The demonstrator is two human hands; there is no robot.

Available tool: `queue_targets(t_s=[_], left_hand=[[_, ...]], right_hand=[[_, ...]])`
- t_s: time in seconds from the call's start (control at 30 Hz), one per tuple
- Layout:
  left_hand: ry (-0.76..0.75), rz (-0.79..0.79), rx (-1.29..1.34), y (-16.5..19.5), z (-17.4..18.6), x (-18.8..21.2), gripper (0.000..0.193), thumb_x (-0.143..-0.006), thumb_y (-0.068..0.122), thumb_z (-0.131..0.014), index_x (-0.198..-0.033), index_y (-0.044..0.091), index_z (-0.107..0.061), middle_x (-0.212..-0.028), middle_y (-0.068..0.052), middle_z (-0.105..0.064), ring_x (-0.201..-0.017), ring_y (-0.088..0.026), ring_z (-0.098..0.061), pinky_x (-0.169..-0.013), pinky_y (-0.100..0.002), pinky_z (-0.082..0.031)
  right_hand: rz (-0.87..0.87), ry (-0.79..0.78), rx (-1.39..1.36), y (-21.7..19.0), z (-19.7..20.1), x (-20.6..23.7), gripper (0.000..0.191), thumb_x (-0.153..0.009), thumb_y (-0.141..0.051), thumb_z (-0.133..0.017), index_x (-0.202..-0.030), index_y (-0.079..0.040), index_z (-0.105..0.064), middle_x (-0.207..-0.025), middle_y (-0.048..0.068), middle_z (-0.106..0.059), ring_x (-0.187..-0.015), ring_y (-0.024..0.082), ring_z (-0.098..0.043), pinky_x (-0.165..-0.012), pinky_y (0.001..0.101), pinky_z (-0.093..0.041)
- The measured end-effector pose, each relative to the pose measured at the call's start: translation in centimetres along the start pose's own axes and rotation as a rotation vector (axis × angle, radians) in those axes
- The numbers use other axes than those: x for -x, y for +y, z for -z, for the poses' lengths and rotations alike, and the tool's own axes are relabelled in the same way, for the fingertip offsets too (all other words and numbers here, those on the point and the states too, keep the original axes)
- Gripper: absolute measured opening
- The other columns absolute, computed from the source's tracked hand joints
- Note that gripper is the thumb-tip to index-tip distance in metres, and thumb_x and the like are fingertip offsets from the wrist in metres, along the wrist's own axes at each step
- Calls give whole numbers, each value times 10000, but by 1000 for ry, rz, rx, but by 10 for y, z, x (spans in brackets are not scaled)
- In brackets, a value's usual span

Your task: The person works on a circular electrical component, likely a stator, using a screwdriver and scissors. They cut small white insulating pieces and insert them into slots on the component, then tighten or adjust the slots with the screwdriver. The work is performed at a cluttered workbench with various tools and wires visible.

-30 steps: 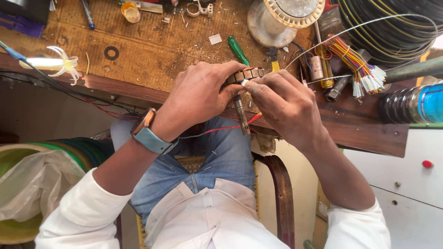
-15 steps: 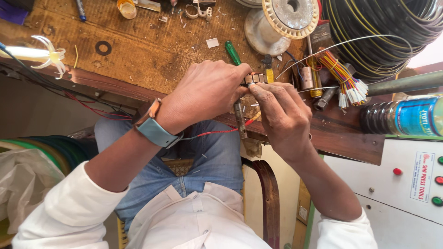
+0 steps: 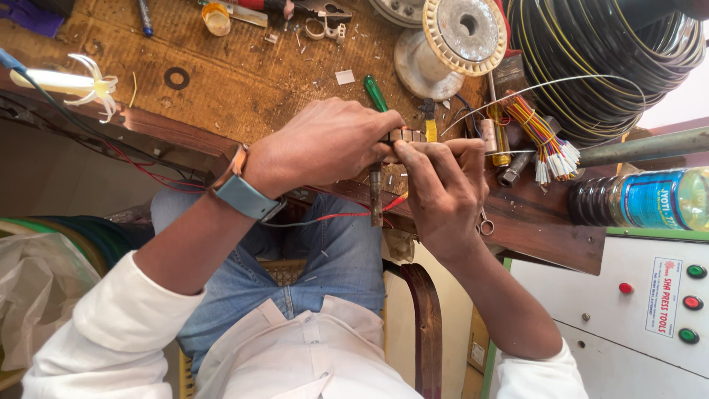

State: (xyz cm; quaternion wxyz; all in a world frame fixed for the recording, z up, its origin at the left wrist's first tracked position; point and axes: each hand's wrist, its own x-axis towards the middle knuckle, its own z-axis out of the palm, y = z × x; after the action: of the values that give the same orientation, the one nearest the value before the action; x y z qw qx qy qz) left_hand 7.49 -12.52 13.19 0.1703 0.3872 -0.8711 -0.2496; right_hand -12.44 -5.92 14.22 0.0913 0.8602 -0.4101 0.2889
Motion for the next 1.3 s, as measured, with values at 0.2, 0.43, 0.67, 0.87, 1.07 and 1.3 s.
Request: queue_targets(t_s=[0.2,0.43,0.67,0.87,1.07,1.3], left_hand=[[2,-123,34,-11,4,15,434,-987,441,-597,-1263,107,-592,-953,-168,-729,-899,-403,-692,-700,-538,-522],[434,-110,238,10,-31,50,479,-1011,398,-650,-1365,81,-591,-1163,-159,-731,-1037,-339,-724,-846,-442,-571],[910,121,75,40,-84,55,408,-1050,343,-659,-1349,68,-618,-1289,-114,-678,-1206,-318,-667,-1045,-439,-515],[972,109,30,41,-102,51,371,-1078,354,-595,-1316,71,-626,-1343,-91,-666,-1230,-316,-667,-1012,-419,-496],[960,107,58,46,-101,48,357,-1078,330,-620,-1313,62,-633,-1367,-102,-664,-1264,-312,-660,-1089,-435,-492],[956,129,85,51,-96,46,325,-1055,292,-652,-1296,75,-640,-1367,-94,-665,-1304,-300,-650,-1115,-430,-484]], right_hand=[[-140,54,-210,3,2,-10,331,-819,-122,-869,-1124,-105,-740,-982,67,-639,-984,252,-579,-903,397,-478],[-257,7,-473,5,-4,4,410,-873,-222,-840,-1245,-90,-732,-1225,60,-734,-1109,237,-608,-980,338,-514],[-276,33,-456,4,-14,16,405,-859,-264,-839,-1211,-84,-750,-1187,54,-751,-1062,247,-599,-969,357,-489],[-348,74,-462,-8,-18,28,364,-896,-284,-816,-1199,-91,-756,-1222,38,-753,-1111,245,-601,-1018,349,-489],[-345,109,-450,-9,-20,31,337,-931,-254,-791,-1218,-85,-743,-1256,30,-741,-1168,238,-602,-1054,358,-474],[-356,121,-438,-9,-22,30,327,-942,-246,-783,-1218,-77,-739,-1259,25,-736,-1154,241,-581,-1055,358,-463]])
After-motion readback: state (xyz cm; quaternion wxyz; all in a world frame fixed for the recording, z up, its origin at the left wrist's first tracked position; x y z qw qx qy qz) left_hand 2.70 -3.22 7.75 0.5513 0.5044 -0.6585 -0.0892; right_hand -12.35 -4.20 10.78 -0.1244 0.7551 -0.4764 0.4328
